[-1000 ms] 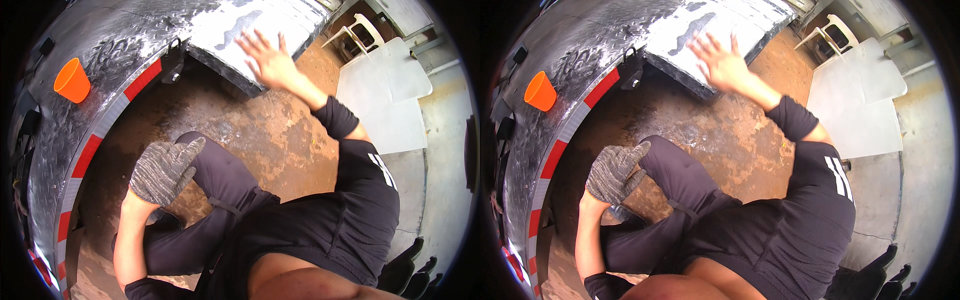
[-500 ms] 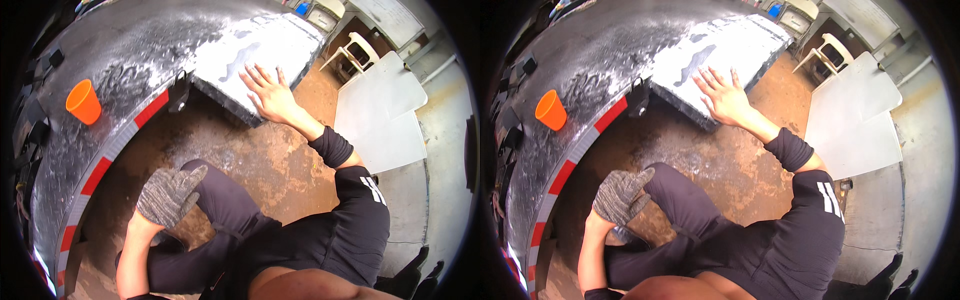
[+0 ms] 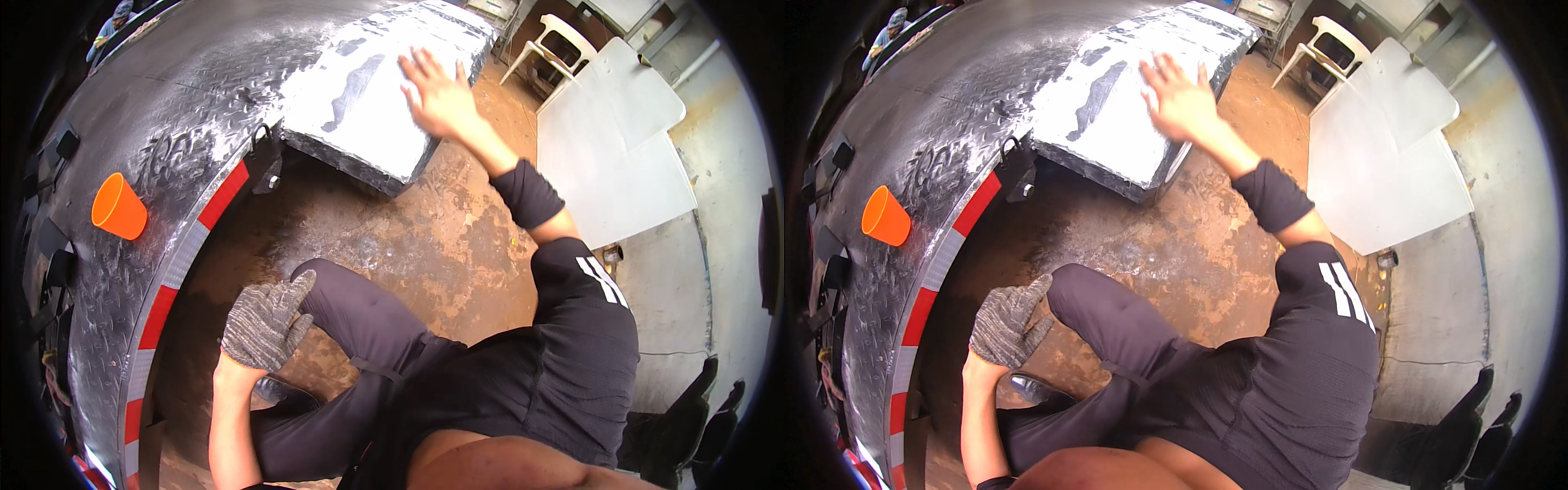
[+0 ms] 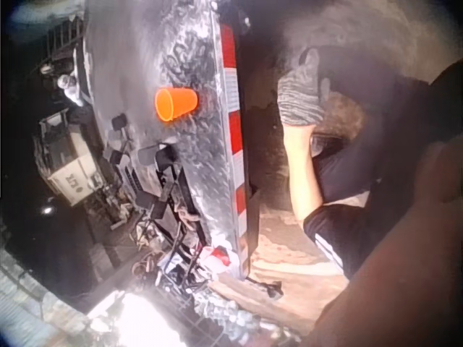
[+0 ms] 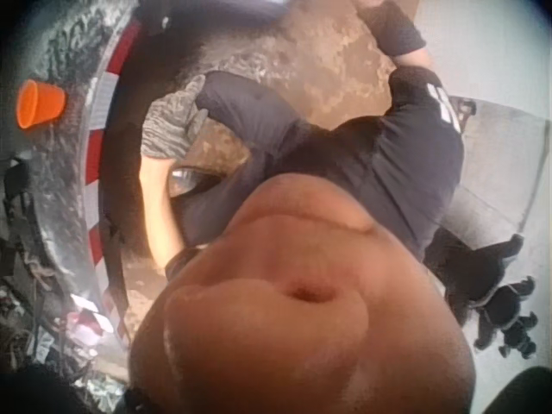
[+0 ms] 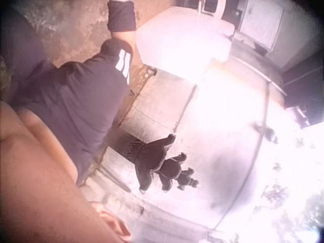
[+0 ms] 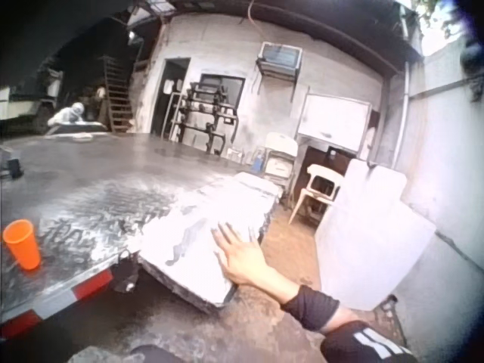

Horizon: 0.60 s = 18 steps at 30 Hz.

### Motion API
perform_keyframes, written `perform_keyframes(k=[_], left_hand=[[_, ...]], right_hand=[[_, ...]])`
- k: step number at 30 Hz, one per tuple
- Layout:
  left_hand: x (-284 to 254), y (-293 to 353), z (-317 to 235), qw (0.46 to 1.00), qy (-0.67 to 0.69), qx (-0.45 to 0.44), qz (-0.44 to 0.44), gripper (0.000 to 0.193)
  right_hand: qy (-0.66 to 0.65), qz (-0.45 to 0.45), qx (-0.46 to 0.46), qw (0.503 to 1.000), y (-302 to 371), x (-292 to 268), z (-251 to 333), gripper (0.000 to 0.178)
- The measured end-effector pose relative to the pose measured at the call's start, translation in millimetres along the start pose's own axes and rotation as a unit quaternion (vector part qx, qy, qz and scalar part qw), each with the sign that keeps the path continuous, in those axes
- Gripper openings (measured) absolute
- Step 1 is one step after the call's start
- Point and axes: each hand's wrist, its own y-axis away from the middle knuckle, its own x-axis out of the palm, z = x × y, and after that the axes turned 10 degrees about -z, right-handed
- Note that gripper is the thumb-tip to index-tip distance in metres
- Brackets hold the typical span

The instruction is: The person kneels on the floor and sands a white-painted metal surface using a sanding block. They repeatedly rub the surface, occasionally dipping the block into an orange cup, likely containing water. Another person is visible in the background working on the same surface.

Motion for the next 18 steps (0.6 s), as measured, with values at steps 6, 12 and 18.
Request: perform_keyframes(k=[6,12,18], left_hand=[[-3.3,-0.9,-7.6,1.000,0.016,0.008,0.015,0.060],[12.0,5.2,-4.5,0.999,0.008,0.008,0.044,0.062],[9.1,2.2,-9.6,0.996,0.024,-0.013,0.080,0.062]], right_hand=[[0.003,0.067,-0.073,0.995,58.4,-12.1,49.7,0.060],[-0.030,-0.077,0.021,0.996,8.3,9.9,0.2,0.058],[-0.042,-0.048,0.023,0.998,49.7,5.6,38.9,0.062]])
